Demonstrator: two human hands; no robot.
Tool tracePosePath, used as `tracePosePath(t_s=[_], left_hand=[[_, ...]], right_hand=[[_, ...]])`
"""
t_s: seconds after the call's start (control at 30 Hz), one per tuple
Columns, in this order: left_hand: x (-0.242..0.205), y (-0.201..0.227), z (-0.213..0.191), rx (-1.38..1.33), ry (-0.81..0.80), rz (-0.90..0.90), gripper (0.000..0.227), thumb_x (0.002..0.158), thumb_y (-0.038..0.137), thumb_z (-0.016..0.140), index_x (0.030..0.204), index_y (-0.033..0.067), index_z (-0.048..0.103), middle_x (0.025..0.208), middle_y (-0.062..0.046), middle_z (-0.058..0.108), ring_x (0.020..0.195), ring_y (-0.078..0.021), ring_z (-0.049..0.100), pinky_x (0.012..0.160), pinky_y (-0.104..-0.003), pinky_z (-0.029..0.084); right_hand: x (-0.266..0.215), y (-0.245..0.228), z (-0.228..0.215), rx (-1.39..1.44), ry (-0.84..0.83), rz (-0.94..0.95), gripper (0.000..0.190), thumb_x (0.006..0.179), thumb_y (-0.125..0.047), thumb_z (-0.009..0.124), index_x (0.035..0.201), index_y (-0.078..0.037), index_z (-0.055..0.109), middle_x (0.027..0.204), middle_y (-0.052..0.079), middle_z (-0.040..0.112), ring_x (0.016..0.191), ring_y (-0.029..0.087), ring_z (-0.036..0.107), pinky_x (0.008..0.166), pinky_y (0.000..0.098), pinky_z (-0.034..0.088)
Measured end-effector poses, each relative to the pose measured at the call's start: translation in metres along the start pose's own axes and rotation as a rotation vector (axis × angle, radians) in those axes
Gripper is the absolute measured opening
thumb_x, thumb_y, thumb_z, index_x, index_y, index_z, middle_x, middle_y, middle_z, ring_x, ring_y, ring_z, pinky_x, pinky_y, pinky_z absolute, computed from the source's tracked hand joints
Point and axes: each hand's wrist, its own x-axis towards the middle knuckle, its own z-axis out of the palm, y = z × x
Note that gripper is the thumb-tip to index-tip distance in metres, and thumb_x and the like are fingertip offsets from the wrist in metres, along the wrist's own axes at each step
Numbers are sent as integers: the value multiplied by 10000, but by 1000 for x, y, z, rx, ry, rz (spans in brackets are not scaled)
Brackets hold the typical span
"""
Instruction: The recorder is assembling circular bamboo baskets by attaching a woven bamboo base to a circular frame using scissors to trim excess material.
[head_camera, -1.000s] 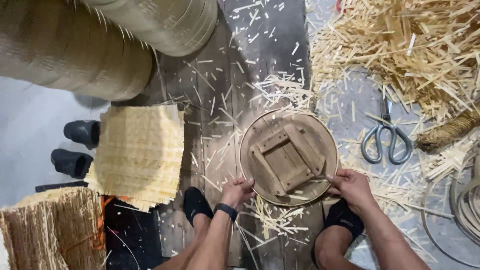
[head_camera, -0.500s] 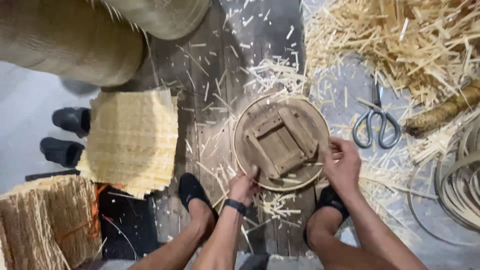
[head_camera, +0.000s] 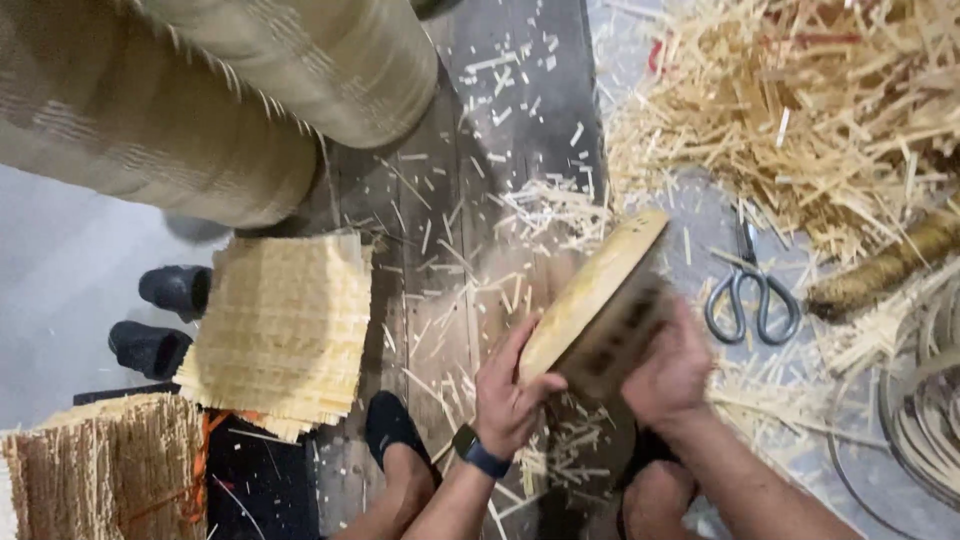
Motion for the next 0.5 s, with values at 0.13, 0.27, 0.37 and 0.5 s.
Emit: tracePosePath(t_s=[0.13,0.27,0.37,0.5], left_hand=[[36,-39,-10,-56,104,-341,796,882,650,522,1420,73,630,907,-96,717,729,-182,692,619,-359,571],[91,-65,-75,209,361,-419,674,1061,597,458,1030,-21,727,849,-76,643,748,-158,571,623,-359,461],[128,-51,-119,113,305,-502,709,1030,636,445,1090,-13,725,864,-34,662,791,-130,570,672,-338,464],[152,-124,-129,126,191,-763,894,997,750,491,969,-133,628,826,-90,573,760,-209,499,667,-400,444]], right_hand=[[8,2,-140,-145,216,-123,638,1015,-547,348,1446,-110,520,1404,121,594,1281,304,554,1115,461,428],[20,39,-230,-54,230,-103,670,1018,-551,258,1492,-137,490,1435,95,573,1264,303,557,1056,454,460],[21,72,-199,-23,278,33,684,1032,-551,217,1518,-125,440,1486,94,528,1306,295,527,1077,446,439],[31,75,-124,-112,160,59,643,1048,-487,249,1552,-104,361,1552,92,462,1402,284,446,1146,433,377]])
